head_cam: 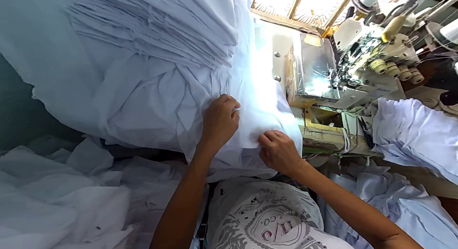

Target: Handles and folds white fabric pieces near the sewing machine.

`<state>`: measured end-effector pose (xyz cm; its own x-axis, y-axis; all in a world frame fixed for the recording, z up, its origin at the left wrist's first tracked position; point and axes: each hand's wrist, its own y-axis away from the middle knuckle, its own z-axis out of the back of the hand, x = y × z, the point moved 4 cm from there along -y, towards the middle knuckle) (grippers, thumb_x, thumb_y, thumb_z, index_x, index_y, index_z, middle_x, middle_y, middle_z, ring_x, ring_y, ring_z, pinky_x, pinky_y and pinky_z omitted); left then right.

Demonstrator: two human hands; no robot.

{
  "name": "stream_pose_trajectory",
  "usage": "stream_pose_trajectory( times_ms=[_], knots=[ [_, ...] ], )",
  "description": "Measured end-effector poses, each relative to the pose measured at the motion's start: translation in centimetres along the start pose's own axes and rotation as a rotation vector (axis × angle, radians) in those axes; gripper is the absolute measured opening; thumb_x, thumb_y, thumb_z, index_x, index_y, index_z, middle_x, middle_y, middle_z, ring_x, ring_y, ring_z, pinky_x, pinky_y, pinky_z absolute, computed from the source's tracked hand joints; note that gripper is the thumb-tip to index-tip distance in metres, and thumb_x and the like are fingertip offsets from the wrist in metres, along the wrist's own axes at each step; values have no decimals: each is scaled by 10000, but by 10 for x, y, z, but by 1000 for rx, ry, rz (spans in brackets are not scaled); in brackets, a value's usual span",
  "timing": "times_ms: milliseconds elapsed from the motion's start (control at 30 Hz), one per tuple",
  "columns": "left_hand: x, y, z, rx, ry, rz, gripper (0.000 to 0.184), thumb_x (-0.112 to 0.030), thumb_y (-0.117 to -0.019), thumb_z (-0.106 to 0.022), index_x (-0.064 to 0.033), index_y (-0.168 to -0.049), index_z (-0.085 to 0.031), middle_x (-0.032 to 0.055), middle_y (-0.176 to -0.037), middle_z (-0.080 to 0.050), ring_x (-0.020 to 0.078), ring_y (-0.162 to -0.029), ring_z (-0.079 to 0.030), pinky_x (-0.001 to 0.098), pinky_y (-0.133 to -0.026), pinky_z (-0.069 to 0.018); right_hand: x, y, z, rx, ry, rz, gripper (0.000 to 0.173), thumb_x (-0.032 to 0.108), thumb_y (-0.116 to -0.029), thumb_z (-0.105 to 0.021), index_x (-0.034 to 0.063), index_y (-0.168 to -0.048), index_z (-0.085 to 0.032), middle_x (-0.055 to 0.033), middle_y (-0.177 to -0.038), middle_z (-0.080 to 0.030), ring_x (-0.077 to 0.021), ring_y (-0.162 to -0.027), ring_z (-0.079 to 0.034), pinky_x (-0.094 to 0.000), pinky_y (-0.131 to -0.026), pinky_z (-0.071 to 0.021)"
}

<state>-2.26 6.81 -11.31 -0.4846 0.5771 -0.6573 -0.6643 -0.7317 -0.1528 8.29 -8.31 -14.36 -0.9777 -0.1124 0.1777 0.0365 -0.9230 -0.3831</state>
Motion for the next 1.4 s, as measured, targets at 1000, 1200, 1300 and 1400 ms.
stream_pose_trajectory(
  times_ms=[1000,1200,1300,1400],
  knots=[
    [-13,18,-10,-32,-116,-153,176,-32,-965,-635,-36,-1076,-772,225,-1221,-660,462,-1064,-610,591,-835,-499,-64,-21,23,654,-1096,-152,106,32,-858,-669,87,-781,-622,43,-867,-598,-25,-912,-561,-196,-810,-451],
    [-18,22,-8,-9,-136,-149,203,-146,-1016,-618,0,-1029,-758,215,-1241,-653,457,-1092,-597,602,-854,-490,-84,-18,23,355,-1072,-447,99,42,-959,-600,106,-884,-603,30,-816,-628,-22,-705,-587,-192,-622,-499],
    [-20,24,-11,23,-129,-161,419,-385,-994,-651,12,-1088,-749,223,-1261,-654,459,-1145,-586,635,-878,-471,-66,-23,25,177,-466,-340,110,25,-925,-693,-38,-987,-627,-130,-805,-653,-198,-674,-645,-363,-625,-553],
    [-33,26,-21,39,-196,-206,623,-492,-846,-782,-26,-1252,-703,241,-1422,-575,487,-1272,-541,677,-944,-446,-41,-26,31,43,-140,-186,179,33,-909,-701,-60,-1063,-706,-172,-820,-681,-299,-685,-682,-451,-620,-566]
  ],
)
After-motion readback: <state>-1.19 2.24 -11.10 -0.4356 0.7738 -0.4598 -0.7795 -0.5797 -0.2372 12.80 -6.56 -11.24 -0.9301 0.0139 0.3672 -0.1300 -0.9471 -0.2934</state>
